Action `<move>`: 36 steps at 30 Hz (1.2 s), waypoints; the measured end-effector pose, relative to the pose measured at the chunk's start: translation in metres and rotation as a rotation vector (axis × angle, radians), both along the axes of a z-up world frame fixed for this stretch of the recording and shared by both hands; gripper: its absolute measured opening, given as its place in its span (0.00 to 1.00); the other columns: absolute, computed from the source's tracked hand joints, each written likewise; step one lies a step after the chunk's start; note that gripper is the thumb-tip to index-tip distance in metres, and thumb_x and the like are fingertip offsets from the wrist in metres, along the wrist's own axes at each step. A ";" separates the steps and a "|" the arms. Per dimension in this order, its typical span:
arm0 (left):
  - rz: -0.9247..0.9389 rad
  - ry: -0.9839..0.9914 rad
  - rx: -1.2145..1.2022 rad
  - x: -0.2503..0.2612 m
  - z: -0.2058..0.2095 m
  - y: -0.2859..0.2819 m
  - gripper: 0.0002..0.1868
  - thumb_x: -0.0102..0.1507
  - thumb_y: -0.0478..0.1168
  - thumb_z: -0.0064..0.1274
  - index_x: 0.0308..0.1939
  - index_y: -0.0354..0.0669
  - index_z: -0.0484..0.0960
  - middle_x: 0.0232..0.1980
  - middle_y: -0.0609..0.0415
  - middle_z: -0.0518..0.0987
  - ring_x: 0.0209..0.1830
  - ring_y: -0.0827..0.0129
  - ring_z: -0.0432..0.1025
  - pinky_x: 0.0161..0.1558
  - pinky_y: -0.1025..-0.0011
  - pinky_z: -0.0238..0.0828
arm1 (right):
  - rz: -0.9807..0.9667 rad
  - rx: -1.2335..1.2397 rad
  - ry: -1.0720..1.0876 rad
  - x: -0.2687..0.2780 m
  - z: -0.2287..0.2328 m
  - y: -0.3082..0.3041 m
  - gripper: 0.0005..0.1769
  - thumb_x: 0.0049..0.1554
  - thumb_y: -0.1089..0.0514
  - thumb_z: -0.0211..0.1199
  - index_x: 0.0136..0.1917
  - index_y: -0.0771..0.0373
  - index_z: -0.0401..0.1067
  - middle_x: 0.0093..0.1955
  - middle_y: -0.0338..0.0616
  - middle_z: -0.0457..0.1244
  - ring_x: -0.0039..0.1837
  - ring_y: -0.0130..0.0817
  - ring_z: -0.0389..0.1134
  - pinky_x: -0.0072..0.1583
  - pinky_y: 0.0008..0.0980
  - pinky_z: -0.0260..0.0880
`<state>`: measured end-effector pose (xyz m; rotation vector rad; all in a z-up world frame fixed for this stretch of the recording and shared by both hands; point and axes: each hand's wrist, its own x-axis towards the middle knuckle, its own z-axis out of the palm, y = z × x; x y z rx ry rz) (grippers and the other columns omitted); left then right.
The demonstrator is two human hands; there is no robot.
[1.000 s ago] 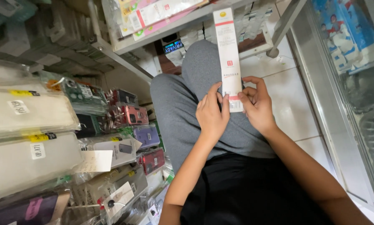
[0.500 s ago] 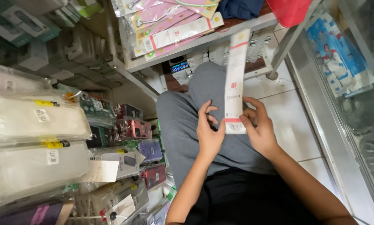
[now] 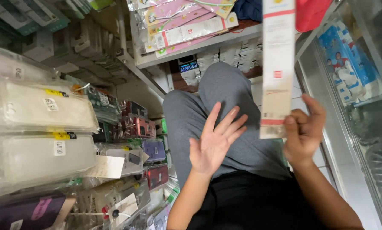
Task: Packaging small stationary items into plastic sleeves and sealing them with tape.
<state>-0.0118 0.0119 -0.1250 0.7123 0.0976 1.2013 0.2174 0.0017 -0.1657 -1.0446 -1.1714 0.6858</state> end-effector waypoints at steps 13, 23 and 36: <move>0.062 0.237 0.097 0.010 -0.045 -0.015 0.46 0.66 0.29 0.59 0.83 0.39 0.49 0.73 0.38 0.69 0.72 0.54 0.69 0.73 0.58 0.64 | -0.148 0.262 -0.665 -0.023 -0.016 -0.023 0.27 0.56 0.69 0.65 0.66 0.69 0.59 0.47 0.53 0.68 0.46 0.37 0.68 0.56 0.37 0.69; 0.211 0.449 0.069 0.002 -0.061 0.008 0.26 0.68 0.23 0.49 0.71 0.25 0.66 0.61 0.42 0.79 0.62 0.63 0.75 0.65 0.68 0.71 | 0.167 -0.118 -0.371 -0.039 -0.004 0.004 0.19 0.53 0.66 0.70 0.56 0.67 0.67 0.44 0.44 0.69 0.45 0.29 0.70 0.49 0.28 0.70; 0.378 0.429 0.107 -0.010 -0.084 0.043 0.31 0.70 0.31 0.44 0.78 0.34 0.55 0.75 0.40 0.67 0.77 0.58 0.62 0.74 0.65 0.58 | 0.327 -0.314 -0.378 -0.031 -0.022 0.064 0.04 0.61 0.63 0.63 0.49 0.66 0.73 0.41 0.41 0.66 0.44 0.24 0.66 0.47 0.26 0.65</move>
